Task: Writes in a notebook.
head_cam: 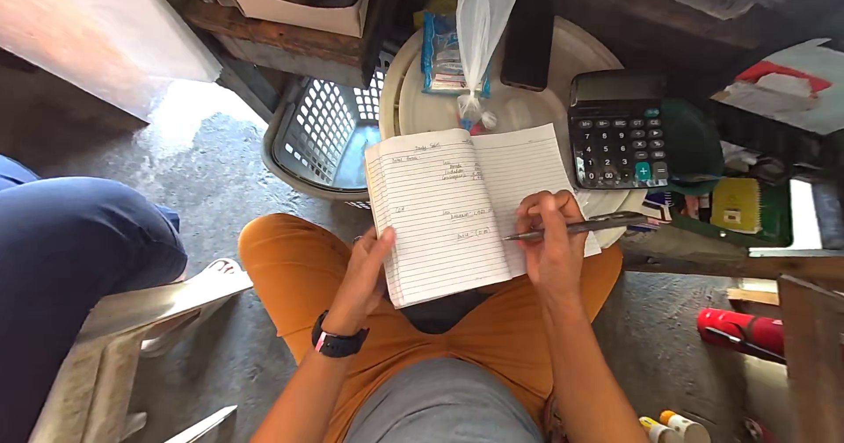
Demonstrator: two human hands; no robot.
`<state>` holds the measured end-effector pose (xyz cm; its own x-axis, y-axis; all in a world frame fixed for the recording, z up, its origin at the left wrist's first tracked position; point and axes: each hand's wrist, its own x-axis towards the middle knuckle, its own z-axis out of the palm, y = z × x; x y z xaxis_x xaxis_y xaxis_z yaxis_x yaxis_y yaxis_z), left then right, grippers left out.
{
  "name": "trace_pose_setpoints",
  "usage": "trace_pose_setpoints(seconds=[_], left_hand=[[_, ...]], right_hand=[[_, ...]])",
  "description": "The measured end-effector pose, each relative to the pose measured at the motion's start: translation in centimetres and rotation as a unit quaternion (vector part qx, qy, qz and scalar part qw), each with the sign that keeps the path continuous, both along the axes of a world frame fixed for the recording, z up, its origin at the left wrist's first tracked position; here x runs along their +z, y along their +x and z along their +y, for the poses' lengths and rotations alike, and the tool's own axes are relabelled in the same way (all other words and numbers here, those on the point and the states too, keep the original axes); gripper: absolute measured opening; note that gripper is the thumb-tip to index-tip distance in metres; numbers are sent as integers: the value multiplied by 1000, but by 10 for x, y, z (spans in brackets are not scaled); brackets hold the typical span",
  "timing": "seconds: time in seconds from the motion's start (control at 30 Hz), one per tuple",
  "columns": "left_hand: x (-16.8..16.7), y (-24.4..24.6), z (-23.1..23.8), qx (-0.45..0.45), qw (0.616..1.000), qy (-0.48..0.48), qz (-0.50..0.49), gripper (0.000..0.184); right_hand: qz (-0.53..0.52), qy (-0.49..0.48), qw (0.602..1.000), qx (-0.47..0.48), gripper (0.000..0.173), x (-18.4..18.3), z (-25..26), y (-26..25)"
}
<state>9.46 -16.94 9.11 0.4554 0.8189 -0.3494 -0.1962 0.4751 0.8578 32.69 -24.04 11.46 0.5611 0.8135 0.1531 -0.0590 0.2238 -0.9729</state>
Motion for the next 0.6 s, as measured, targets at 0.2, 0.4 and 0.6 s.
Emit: trace_pose_setpoints(seconds=[0.2,0.4,0.6], left_hand=[[13,16,-2,-1,997,9,71,28],[17,22,-25,24,998,45,47,32],[13,19,-25,18,997,71,33,39]], right_hand=[[-273,-30,960,-47,37,9,-38,2],[-466,-29,884,2,48,-15,-34,-18],[-505,-16,863,0,36,-28,-17,-21]])
